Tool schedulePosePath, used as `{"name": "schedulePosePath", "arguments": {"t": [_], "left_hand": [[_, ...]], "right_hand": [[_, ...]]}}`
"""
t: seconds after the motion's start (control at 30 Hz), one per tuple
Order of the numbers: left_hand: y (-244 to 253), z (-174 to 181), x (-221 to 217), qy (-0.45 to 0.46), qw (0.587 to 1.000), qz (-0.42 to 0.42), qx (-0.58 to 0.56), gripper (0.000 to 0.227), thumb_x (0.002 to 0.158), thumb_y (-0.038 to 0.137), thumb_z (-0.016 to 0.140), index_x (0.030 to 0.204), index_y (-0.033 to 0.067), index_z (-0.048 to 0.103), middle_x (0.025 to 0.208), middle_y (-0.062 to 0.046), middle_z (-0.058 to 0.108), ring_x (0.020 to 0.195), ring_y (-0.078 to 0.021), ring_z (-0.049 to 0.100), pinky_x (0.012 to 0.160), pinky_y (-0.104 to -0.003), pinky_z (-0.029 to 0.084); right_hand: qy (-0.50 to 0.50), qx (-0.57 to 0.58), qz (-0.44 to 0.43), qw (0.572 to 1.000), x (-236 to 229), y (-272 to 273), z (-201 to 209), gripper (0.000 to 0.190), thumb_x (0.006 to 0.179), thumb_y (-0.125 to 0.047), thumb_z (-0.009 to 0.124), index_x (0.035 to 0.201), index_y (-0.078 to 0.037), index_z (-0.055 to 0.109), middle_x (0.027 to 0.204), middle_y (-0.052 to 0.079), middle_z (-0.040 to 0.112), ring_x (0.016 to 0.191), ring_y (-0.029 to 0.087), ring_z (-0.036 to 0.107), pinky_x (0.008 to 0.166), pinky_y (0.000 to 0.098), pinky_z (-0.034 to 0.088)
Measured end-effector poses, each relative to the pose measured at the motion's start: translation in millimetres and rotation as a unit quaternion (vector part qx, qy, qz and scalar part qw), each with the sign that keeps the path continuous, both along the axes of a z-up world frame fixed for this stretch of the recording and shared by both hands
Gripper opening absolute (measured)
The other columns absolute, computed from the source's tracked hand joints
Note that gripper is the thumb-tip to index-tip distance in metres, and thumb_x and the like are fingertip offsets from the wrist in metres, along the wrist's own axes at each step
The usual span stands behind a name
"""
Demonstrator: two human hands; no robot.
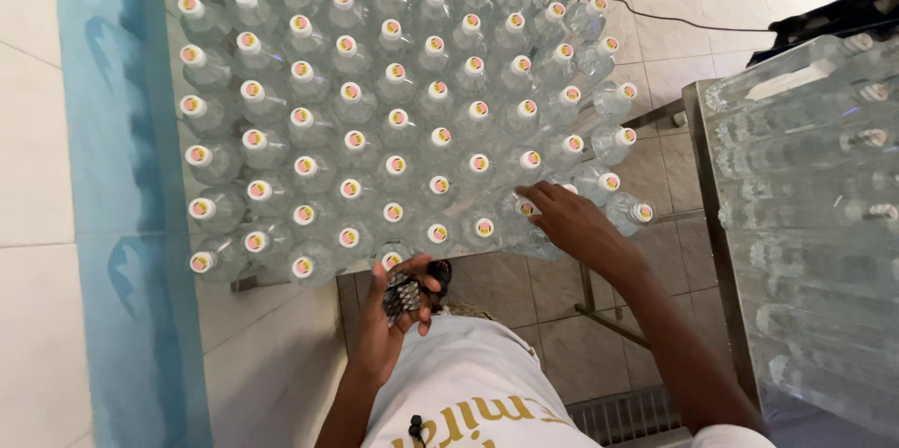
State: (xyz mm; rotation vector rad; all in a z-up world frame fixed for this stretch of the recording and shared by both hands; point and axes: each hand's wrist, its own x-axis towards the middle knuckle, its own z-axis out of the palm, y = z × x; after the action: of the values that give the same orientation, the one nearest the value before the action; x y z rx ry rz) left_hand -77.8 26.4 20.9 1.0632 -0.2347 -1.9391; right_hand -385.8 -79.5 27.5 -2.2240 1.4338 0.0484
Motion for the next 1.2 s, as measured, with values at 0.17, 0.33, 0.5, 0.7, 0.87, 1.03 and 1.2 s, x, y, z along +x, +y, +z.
{"name": "schedulePosePath", "arguments": {"t": [0.17, 0.33, 0.5, 0.7, 0.87, 1.03, 1.2], "left_hand": [[-8, 5, 13, 0.016, 0.999, -0.023, -0.026, 0.074, 0.098, 0.061, 0.042, 0.133, 0.0005, 0.065, 0.097, -0.014, 0.071, 0.061, -0.0175, 0.057, 0.050, -0.032, 0.046], [-13, 13, 25, 0.014, 0.998, -0.041, -0.039, 0.074, 0.097, 0.061, 0.042, 0.133, 0.0005, 0.066, 0.096, -0.014, 0.071, 0.061, -0.0172, 0.057, 0.051, -0.033, 0.046], [-17, 15, 32, 0.055, 0.996, -0.058, -0.040, 0.076, 0.096, 0.063, 0.042, 0.137, 0.0027, 0.064, 0.102, -0.014, 0.073, 0.065, -0.0208, 0.063, 0.055, -0.034, 0.048], [-19, 14, 25, 0.052, 0.992, -0.116, -0.028, 0.077, 0.097, 0.062, 0.039, 0.139, 0.0045, 0.066, 0.113, -0.008, 0.076, 0.067, -0.0147, 0.068, 0.060, -0.027, 0.056], [-7, 3, 16, 0.079, 0.989, -0.122, -0.007, 0.075, 0.097, 0.062, 0.039, 0.140, 0.0052, 0.063, 0.101, -0.008, 0.071, 0.084, -0.0156, 0.069, 0.076, -0.036, 0.061], [-1, 11, 13, 0.076, 0.983, -0.167, -0.027, 0.081, 0.094, 0.064, 0.038, 0.141, 0.0022, 0.059, 0.098, -0.015, 0.073, 0.087, -0.0254, 0.073, 0.078, -0.043, 0.064], [2, 15, 2, 0.032, 0.985, -0.166, -0.039, 0.079, 0.093, 0.064, 0.042, 0.132, -0.0021, 0.063, 0.073, -0.016, 0.069, 0.060, -0.0230, 0.067, 0.053, -0.037, 0.054]], "right_hand": [[0.026, 0.018, -0.014, 0.999, 8, -3, -3, 0.040, 0.094, -0.007, 0.069, 0.132, -0.009, 0.058, 0.123, 0.007, 0.062, 0.097, 0.028, 0.066, 0.066, 0.0452, 0.051], [0.063, -0.003, 0.005, 0.998, 12, 0, -9, 0.040, 0.093, -0.008, 0.070, 0.131, -0.010, 0.057, 0.120, 0.008, 0.061, 0.105, 0.028, 0.064, 0.073, 0.0475, 0.052], [-0.076, -0.082, -0.117, 0.987, 53, 36, 53, 0.036, 0.102, -0.026, 0.060, 0.136, -0.016, 0.062, 0.133, 0.004, 0.064, 0.120, 0.024, 0.061, 0.091, 0.0431, 0.051], [-0.246, -0.135, -0.005, 0.960, 143, 79, 70, 0.030, 0.088, -0.032, 0.081, 0.111, -0.013, 0.074, 0.110, 0.007, 0.067, 0.104, 0.025, 0.063, 0.108, 0.0424, 0.041], [-0.221, -0.070, -0.030, 0.972, 158, 89, 57, 0.021, 0.093, -0.032, 0.075, 0.101, -0.014, 0.071, 0.097, 0.002, 0.064, 0.093, 0.022, 0.054, 0.081, 0.0365, 0.044], [-0.224, 0.015, -0.101, 0.969, 148, 102, 37, 0.006, 0.090, -0.024, 0.076, 0.093, -0.019, 0.074, 0.085, -0.004, 0.064, 0.087, 0.018, 0.054, 0.078, 0.0339, 0.042], [-0.337, -0.008, -0.182, 0.924, 136, 106, 38, 0.013, 0.083, -0.006, 0.080, 0.092, -0.015, 0.080, 0.102, -0.001, 0.073, 0.099, 0.017, 0.070, 0.089, 0.0333, 0.052]]}}
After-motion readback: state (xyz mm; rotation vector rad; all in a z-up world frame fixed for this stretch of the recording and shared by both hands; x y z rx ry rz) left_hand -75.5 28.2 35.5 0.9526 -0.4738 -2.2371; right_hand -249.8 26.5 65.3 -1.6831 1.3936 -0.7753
